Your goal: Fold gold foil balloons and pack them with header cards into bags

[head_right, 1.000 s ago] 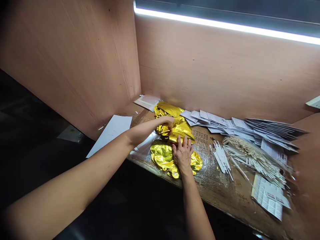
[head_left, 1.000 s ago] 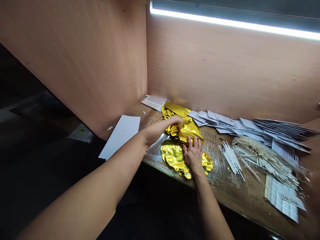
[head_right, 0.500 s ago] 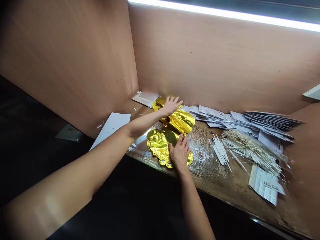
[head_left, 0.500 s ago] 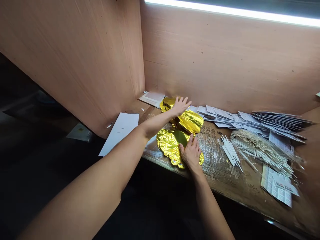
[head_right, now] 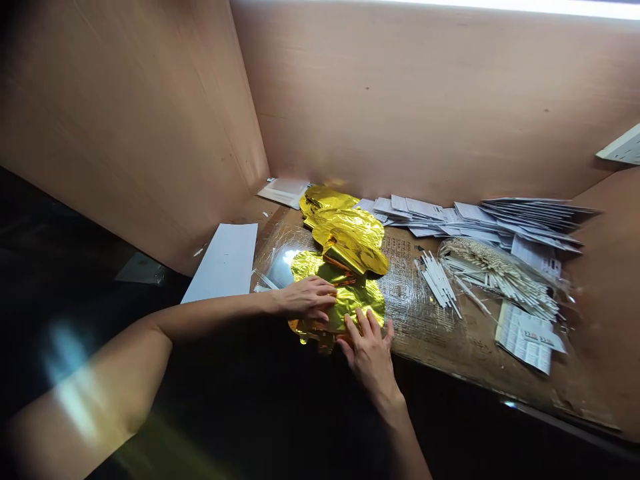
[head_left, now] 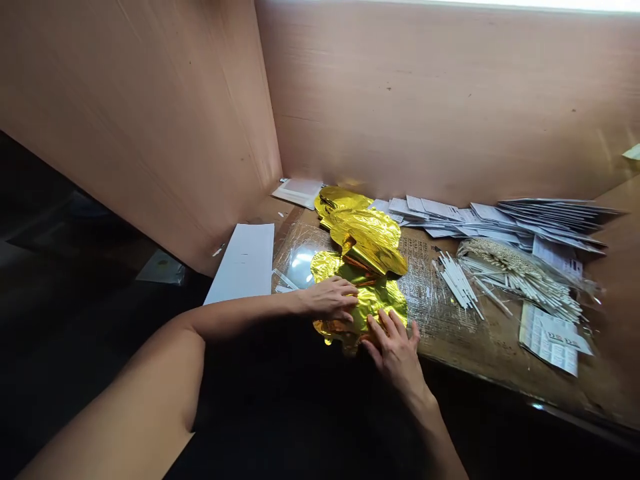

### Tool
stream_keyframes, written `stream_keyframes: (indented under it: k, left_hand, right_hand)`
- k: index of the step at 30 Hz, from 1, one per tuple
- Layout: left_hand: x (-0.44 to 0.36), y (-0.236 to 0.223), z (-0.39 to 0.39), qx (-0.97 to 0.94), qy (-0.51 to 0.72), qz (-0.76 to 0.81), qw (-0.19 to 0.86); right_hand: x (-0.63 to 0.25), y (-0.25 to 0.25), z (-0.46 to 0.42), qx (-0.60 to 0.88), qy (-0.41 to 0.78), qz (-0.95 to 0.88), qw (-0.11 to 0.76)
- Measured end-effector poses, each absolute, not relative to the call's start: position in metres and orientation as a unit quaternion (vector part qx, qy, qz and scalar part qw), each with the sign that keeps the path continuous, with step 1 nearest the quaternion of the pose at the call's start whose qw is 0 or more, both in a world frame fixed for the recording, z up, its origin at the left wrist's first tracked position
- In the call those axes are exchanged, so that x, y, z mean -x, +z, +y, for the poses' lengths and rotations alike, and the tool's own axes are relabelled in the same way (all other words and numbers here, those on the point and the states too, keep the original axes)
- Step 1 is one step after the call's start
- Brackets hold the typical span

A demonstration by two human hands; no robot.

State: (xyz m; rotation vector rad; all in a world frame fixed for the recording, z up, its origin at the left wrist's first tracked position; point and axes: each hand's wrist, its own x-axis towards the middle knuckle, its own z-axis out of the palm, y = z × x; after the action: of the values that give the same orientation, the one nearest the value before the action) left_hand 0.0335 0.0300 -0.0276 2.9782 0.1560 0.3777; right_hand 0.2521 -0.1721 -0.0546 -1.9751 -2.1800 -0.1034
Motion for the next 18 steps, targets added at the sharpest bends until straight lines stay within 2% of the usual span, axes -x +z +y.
stream_keyframes:
  k: [4,7,10,13,18]
  left_hand:
    - [-0.033,-0.032,0.018,-0.987,0.134,0.031,0.088]
    - [-0.034,-0.034,0.014,-0.986,0.135,0.052,0.081]
    - [-0.036,-0.038,0.012,-0.985,0.144,0.056,0.072]
    - [-0.036,-0.044,0.019,-0.983,0.156,0.054,0.081]
    - [-0.037,-0.04,0.044,-0.981,0.134,0.082,0.111]
  right_hand:
    - [-0.262,-0.038,-0.17,0.669,-0.031,-0.72,0.183]
    - [-0.264,-0.021,-0.127,0.737,-0.091,-0.629,0.231]
    - [-0.255,-0.012,-0.066,0.747,-0.163,-0.62,0.177]
    - [-0.249,-0.001,-0.012,0.701,-0.169,-0.681,0.128]
    - [-0.286,0.061,0.028,0.663,-0.196,-0.708,0.144]
